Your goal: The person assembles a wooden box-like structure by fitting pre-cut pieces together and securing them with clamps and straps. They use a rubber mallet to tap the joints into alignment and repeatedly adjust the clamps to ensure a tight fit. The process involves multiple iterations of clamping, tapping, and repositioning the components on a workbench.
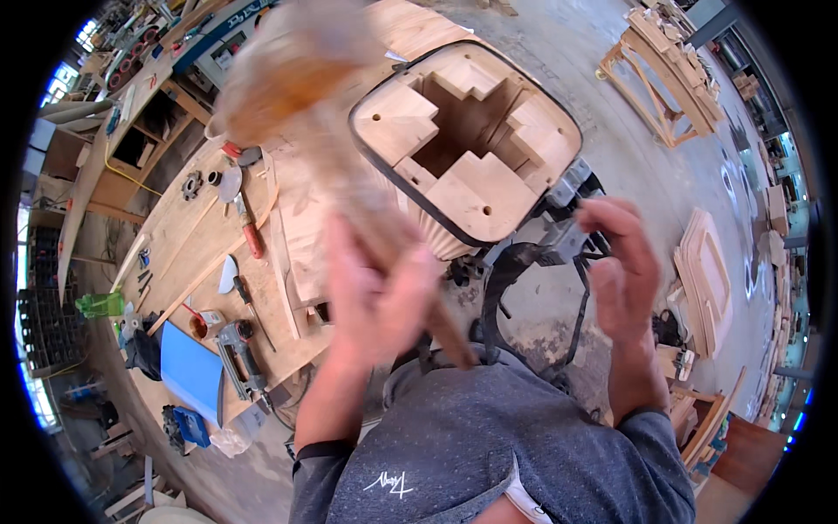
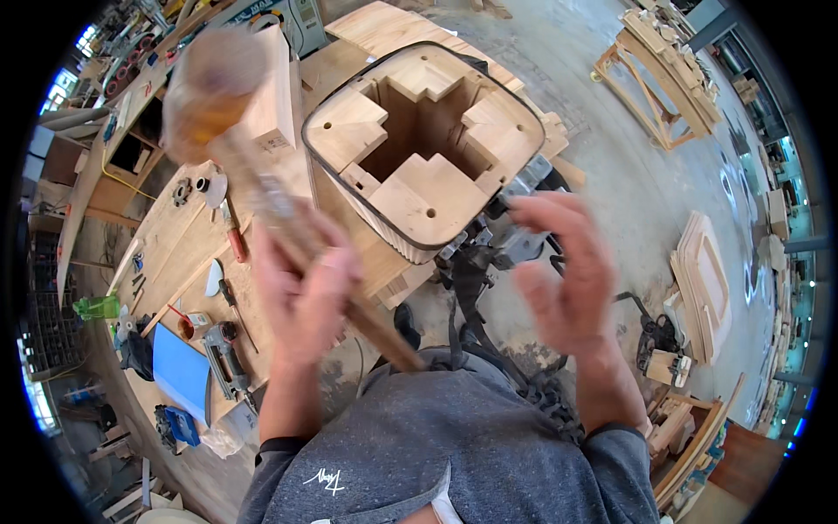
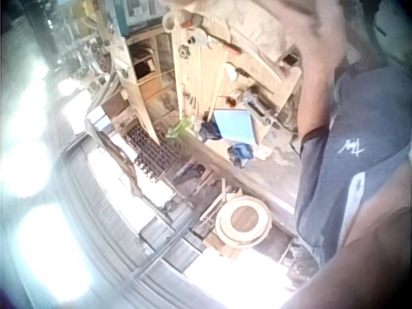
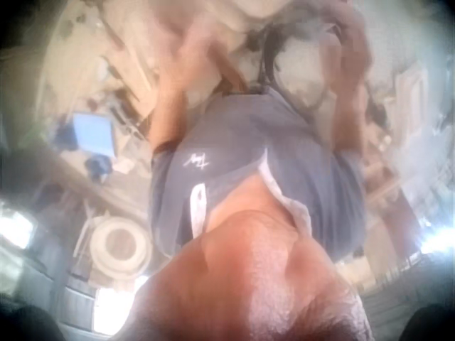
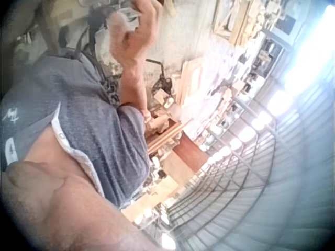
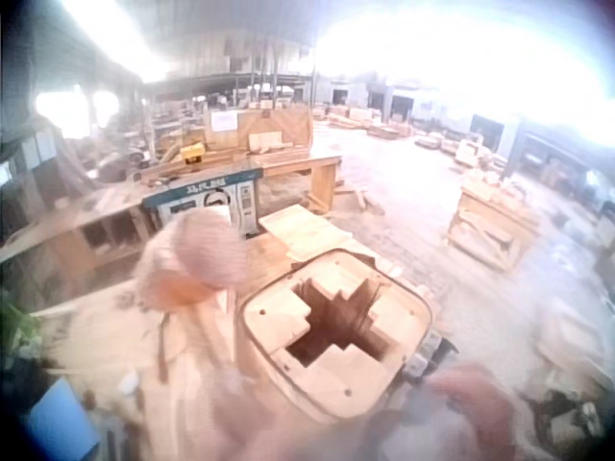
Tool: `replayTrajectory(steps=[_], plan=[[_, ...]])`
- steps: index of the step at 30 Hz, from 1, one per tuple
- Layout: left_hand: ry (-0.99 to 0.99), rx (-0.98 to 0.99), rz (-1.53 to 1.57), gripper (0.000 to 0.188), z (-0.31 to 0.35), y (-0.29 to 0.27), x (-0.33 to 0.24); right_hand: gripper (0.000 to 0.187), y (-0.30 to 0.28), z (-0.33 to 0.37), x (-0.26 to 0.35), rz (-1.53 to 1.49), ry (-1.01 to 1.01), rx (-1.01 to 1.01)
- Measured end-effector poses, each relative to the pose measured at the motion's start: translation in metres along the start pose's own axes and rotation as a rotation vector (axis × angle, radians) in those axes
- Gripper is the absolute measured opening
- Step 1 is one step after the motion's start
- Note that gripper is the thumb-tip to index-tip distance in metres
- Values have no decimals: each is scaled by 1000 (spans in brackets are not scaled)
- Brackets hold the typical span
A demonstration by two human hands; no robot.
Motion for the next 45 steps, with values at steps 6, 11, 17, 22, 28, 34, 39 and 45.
replayTrajectory(steps=[6,11,17,22,28,34,39,45], plan=[[292,321,-212,51,29,132,-3,55,-3,12,12,-471,325,293],[292,479,-428,43,65,171,10,28,-67,72,-50,-879,511,72],[261,43,-869,36,95,127,30,22,-152,142,-154,-915,825,-301],[343,51,-1178,42,84,134,19,17,-130,204,-260,-668,1189,-255],[443,199,-1483,48,11,137,14,18,-72,179,-334,-770,1330,121],[305,485,-1596,56,-42,154,39,20,-29,-5,-353,-1395,1182,-151],[237,565,-1592,53,-46,145,50,20,50,19,-431,-840,1248,-40],[162,556,-1535,51,-50,144,61,36,87,94,-471,-559,1194,-172]])
Point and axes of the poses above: each hand's wrist, its own z-axis away from the middle knuckle, its own y-axis out of the palm, x = y × z, the point moved 3 cm from there along -z, towards the middle knuckle, and after that the axes turned 7 degrees about y, right-handed, at the moved point
